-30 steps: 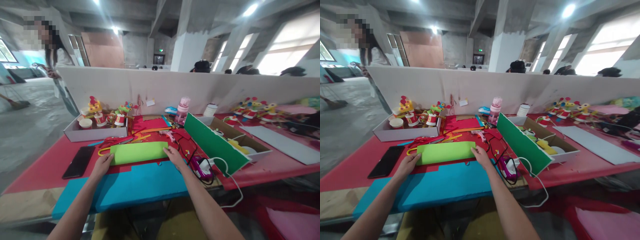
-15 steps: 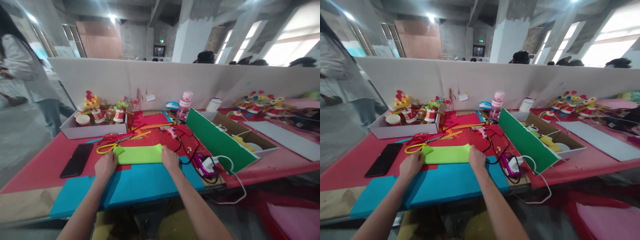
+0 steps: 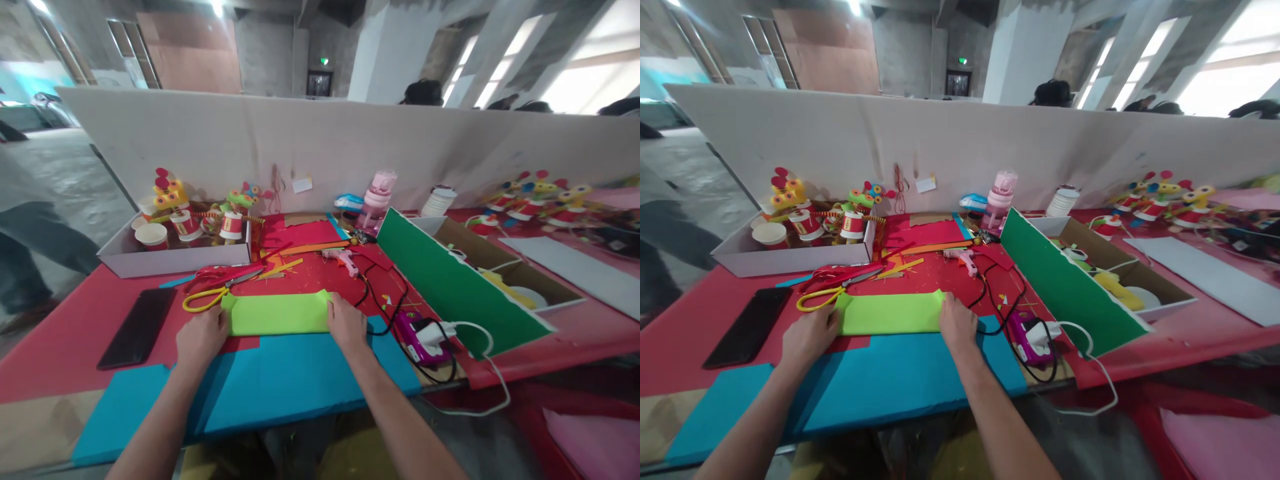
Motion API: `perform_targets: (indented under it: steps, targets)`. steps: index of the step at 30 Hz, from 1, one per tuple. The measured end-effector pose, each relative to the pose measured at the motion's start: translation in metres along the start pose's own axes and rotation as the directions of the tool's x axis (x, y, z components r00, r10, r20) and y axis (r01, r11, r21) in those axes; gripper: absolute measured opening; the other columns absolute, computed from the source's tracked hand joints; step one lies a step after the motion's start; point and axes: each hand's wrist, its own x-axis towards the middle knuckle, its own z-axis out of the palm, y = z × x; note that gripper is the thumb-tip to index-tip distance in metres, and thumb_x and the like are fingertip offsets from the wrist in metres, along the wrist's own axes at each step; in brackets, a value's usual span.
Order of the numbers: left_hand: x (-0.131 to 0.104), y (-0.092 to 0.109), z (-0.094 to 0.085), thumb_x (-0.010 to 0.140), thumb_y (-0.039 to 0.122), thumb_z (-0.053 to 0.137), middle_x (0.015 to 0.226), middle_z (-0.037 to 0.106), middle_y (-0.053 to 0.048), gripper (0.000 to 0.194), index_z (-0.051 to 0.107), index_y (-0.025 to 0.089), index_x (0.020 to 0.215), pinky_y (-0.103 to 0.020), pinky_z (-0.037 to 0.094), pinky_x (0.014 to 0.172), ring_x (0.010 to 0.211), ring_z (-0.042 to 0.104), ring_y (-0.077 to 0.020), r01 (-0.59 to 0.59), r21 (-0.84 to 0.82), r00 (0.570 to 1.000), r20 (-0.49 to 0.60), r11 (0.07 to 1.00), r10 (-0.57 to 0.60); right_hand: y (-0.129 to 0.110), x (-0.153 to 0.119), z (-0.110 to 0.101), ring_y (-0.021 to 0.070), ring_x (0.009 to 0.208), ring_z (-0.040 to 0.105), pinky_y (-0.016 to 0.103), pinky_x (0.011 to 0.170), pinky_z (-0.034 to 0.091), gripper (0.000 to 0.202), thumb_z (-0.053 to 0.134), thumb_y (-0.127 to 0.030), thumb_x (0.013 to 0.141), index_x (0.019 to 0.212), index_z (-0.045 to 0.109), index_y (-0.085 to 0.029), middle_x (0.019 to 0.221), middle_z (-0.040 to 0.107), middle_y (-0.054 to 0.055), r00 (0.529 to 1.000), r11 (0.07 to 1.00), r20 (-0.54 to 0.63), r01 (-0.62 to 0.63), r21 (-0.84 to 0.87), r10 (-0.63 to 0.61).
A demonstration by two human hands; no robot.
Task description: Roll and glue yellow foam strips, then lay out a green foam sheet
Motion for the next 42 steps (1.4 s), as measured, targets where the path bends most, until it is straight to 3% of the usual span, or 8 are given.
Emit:
perform_targets:
  steps: [12,32,42]
  targets:
    - [0.0056,-0.0022,0.0049,0.089,0.050,0.025,0.091,0.069,-0.015,0.048,0.063,0.022,0.098,-0.040,0.046,0.067,0.085,0.065,-0.0340,0.014,0.013,1.000,0.024,1.000,-0.014,-0.0013,0.0024,-0.0010,0.0228,0.081,0.069,0.028,0.064,0.046,0.025,0.034,-0.030,0.096,0.112,0.051,-0.021,0.095,0.069,0.011,1.000,1.000,0.022,-0.020,-0.015,0.020]
    - [0.0018,0.0003,0.0019,0.087,0.040,0.025,0.086,0.068,-0.013,0.041,0.061,0.022,0.091,-0.039,0.046,0.063,0.083,0.066,-0.0344,-0.023,0.052,0.999,0.023,0.998,0.022,-0.0009,-0.0016,0.0013,0.0210,0.082,0.069,0.028,0.064,0.048,0.024,0.035,-0.026,0.096,0.114,0.049,-0.020,0.099,0.068,0.010,1.000,0.999,-0.012,0.004,-0.045,-0.005]
    - [0.0081,-0.0036,0.0050,0.088,0.043,0.021,0.085,0.068,-0.013,0.045,0.062,0.022,0.091,-0.038,0.047,0.063,0.081,0.066,-0.0330,-0.035,0.046,0.999,0.010,0.998,0.035,-0.0025,0.0013,-0.0024,0.0220,0.085,0.069,0.029,0.067,0.048,0.024,0.036,-0.027,0.095,0.114,0.049,-0.020,0.098,0.068,0.011,1.000,0.999,0.018,-0.018,-0.032,0.019]
